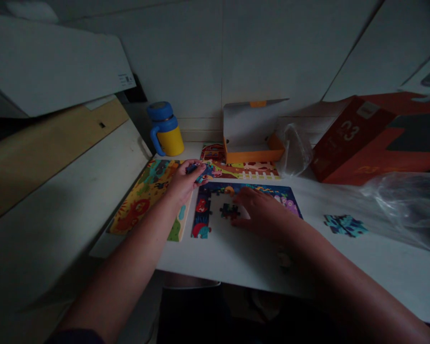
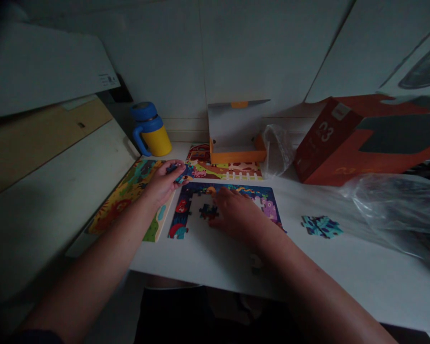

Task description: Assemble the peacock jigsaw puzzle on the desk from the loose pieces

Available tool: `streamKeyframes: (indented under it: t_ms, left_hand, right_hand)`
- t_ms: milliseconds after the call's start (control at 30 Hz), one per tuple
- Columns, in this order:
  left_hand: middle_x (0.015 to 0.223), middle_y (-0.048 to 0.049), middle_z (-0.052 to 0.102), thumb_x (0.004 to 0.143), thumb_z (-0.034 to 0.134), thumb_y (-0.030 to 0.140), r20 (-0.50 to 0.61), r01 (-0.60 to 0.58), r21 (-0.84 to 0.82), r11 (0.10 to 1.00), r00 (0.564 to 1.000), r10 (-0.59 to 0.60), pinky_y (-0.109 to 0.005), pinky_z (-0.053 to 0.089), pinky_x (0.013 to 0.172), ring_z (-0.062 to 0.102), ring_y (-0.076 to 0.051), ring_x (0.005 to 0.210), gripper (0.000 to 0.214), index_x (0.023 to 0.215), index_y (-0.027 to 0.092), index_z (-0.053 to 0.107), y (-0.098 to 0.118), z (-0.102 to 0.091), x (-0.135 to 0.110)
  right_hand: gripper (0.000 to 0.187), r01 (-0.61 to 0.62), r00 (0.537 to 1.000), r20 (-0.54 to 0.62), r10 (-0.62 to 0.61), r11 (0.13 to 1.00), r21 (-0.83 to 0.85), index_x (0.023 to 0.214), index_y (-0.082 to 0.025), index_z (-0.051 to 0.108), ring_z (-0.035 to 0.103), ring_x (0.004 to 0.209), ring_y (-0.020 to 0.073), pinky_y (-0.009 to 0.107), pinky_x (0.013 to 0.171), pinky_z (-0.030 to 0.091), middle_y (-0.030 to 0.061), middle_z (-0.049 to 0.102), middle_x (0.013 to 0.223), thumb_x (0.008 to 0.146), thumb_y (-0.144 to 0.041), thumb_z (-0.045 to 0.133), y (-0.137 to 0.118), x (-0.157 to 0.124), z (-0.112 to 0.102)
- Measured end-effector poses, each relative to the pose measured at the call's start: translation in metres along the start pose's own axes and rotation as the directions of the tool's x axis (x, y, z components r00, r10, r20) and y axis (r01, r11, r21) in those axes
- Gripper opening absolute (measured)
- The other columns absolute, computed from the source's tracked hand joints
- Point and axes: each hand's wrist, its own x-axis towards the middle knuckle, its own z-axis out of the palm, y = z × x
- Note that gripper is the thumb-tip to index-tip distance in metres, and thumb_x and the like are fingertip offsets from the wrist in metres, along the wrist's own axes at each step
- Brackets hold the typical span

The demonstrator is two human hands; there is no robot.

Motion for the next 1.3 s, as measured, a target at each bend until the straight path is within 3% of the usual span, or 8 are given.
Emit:
streamKeyframes:
  t_ms: [167,333,467,567,733,967,1300]
  left_hand:
    - [0.103,-0.0021,0.072,0.062,0.100,0.038,-0.001,0.007,-0.008,1.000,1.000,-0.007,-0.031,0.066,0.067,0.073,-0.018,0.088,0.053,0.100,0.020,0.068,-0.002,-0.002,0.002]
    - [0.105,-0.0030,0.072,0.063,0.100,0.038,-0.003,0.003,-0.004,1.000,1.000,-0.003,-0.031,0.067,0.067,0.073,-0.018,0.090,0.052,0.100,0.020,0.068,-0.004,-0.003,0.003]
    - [0.106,-0.0025,0.072,0.064,0.099,0.038,-0.001,-0.005,0.008,1.000,1.000,0.005,-0.032,0.067,0.067,0.072,-0.018,0.090,0.051,0.101,0.020,0.068,-0.005,-0.003,0.004]
    - [0.106,-0.0022,0.071,0.066,0.098,0.039,0.003,-0.003,0.015,1.000,1.000,0.003,-0.031,0.067,0.068,0.072,-0.017,0.091,0.050,0.102,0.020,0.068,-0.007,-0.003,0.003]
    - [0.105,-0.0030,0.072,0.066,0.098,0.039,0.011,0.018,0.012,1.000,1.000,-0.018,-0.032,0.067,0.067,0.073,-0.018,0.089,0.051,0.103,0.020,0.067,-0.006,-0.001,0.000]
    - [0.100,-0.0019,0.071,0.064,0.099,0.037,-0.004,0.027,0.006,1.000,1.000,-0.027,-0.031,0.066,0.066,0.072,-0.018,0.086,0.051,0.101,0.020,0.067,-0.001,0.003,-0.002]
    - [0.100,-0.0016,0.070,0.063,0.099,0.037,-0.011,0.040,0.015,0.999,0.999,-0.040,-0.030,0.066,0.064,0.071,-0.016,0.082,0.051,0.100,0.020,0.068,-0.001,0.004,-0.002]
  right_hand:
    - [0.027,0.029,0.999,0.014,-0.030,0.999,0.026,0.111,-0.019,0.074,0.070,0.105,0.0292,0.042,0.094,0.056,0.0153,0.068,0.122,0.089,-0.034,0.077,0.000,-0.001,-0.006]
    - [0.031,0.080,0.997,-0.019,-0.080,0.997,0.000,0.114,-0.015,0.071,0.068,0.107,0.0304,0.044,0.095,0.056,0.0192,0.065,0.131,0.089,-0.033,0.074,-0.002,0.003,-0.005]
    - [0.040,0.103,0.987,-0.121,-0.110,0.993,-0.060,0.123,-0.016,0.069,0.062,0.119,0.0340,0.048,0.100,0.052,0.0178,0.063,0.139,0.088,-0.036,0.074,-0.004,0.013,-0.002]
    - [0.039,0.091,0.978,-0.174,-0.111,0.989,-0.117,0.121,-0.016,0.070,0.055,0.130,0.0377,0.053,0.106,0.047,0.0184,0.057,0.150,0.091,-0.040,0.070,-0.007,0.022,0.004]
    - [0.040,0.040,0.979,-0.194,-0.063,0.992,-0.122,0.124,-0.016,0.070,0.053,0.132,0.0392,0.055,0.106,0.046,0.0192,0.052,0.157,0.093,-0.042,0.068,-0.006,0.030,0.019]
    - [0.040,0.117,0.976,-0.184,-0.117,0.993,-0.015,0.136,-0.019,0.068,0.057,0.129,0.0346,0.052,0.107,0.045,0.0150,0.066,0.141,0.099,-0.035,0.064,0.000,0.032,0.026]
    - [0.028,0.188,0.966,-0.177,-0.189,0.982,-0.024,0.128,-0.027,0.075,0.061,0.115,0.0293,0.045,0.098,0.046,0.0103,0.073,0.124,0.104,-0.030,0.061,-0.005,0.033,0.029]
